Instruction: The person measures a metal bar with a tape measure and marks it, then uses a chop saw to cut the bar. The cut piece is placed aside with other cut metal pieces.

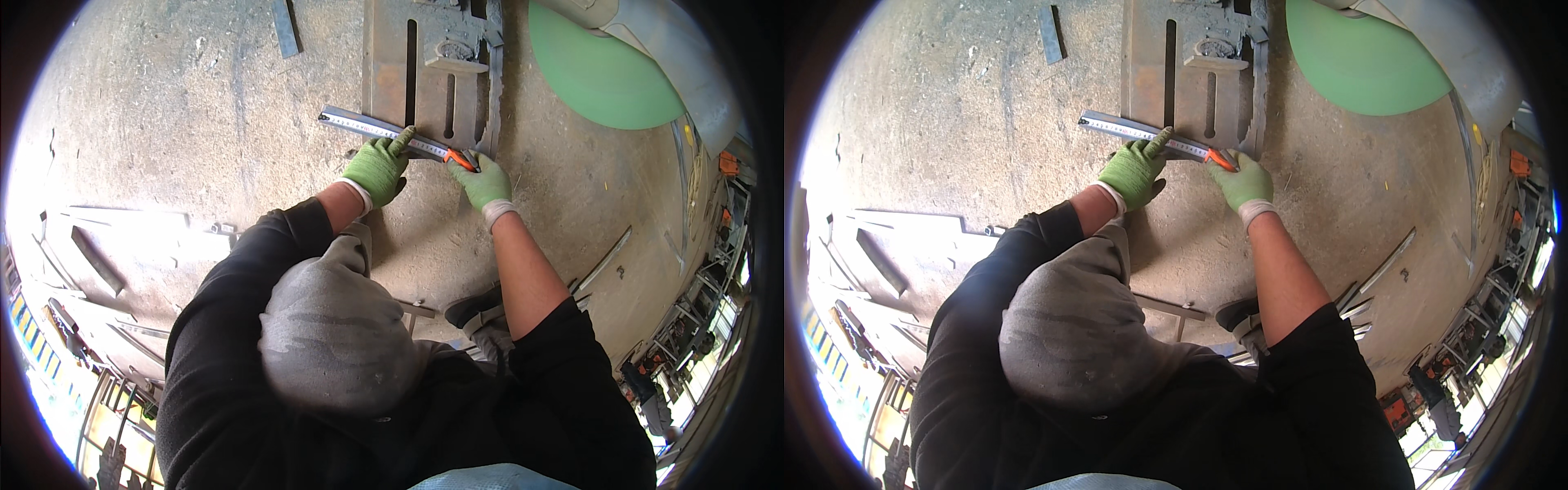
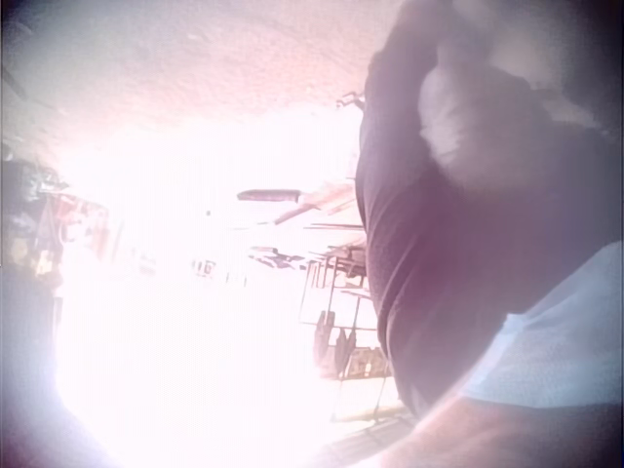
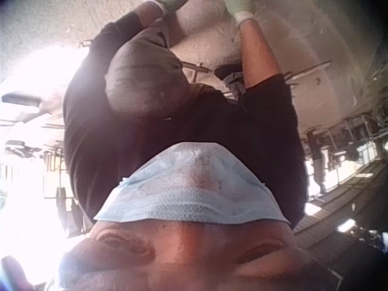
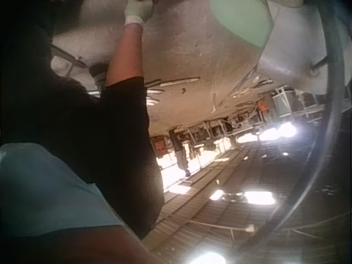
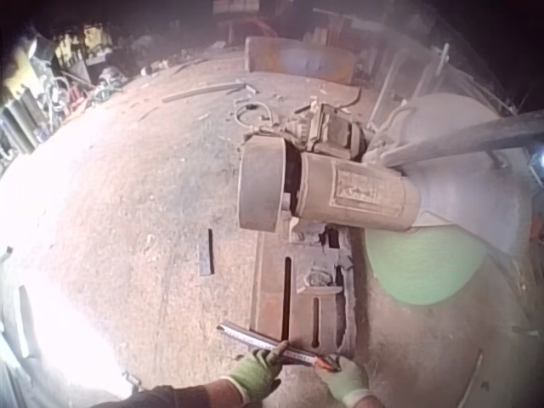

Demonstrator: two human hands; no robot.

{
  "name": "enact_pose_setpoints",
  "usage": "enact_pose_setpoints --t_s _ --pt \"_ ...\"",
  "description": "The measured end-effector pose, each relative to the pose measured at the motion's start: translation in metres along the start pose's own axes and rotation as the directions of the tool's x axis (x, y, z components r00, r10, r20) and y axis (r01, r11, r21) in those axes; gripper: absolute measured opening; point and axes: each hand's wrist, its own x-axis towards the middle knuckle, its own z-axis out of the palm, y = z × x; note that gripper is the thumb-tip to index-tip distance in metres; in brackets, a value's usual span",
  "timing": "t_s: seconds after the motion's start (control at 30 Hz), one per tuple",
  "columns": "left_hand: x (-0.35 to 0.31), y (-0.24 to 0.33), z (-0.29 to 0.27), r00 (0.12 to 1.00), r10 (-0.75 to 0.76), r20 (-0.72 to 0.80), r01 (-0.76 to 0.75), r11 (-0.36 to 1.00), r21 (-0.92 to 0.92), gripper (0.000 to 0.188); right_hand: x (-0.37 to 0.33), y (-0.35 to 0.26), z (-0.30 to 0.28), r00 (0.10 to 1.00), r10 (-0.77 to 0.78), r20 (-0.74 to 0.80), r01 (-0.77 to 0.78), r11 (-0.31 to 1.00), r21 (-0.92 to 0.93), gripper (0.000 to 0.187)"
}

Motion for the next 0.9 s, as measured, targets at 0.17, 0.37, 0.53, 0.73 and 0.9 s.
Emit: enact_pose_setpoints --t_s 0.17,0.37,0.53,0.73,0.9 --pt "-0.001 0.002 -0.004 0.999 -0.008 -0.048 0.008 1.0 0.003 0.056 0.0 -0.005 -0.002 1.0 0.027 0.009 -0.027 1.0 -0.003 0.058" --pt "-0.003 -0.001 -0.004 1.0 0.005 -0.022 -0.006 0.998 -0.067 0.059 0.0 -0.007 -0.005 0.998 0.048 0.029 -0.048 0.999 -0.011 0.057" --pt "-0.004 -0.002 -0.003 1.0 0.001 -0.024 -0.003 0.996 -0.092 0.066 0.003 -0.005 -0.004 0.997 0.076 0.025 -0.075 0.996 -0.049 0.058" --pt "-0.005 -0.004 -0.003 1.0 0.001 -0.031 -0.003 0.999 -0.051 0.069 0.008 0.005 0.001 0.998 0.06 0.005 -0.06 0.998 -0.016 0.059" --pt "-0.004 -0.008 -0.005 0.993 -0.05 -0.105 0.03 0.983 -0.183 0.063 0.009 0.006 0.002 0.998 0.062 0.004 -0.061 0.998 -0.025 0.059"
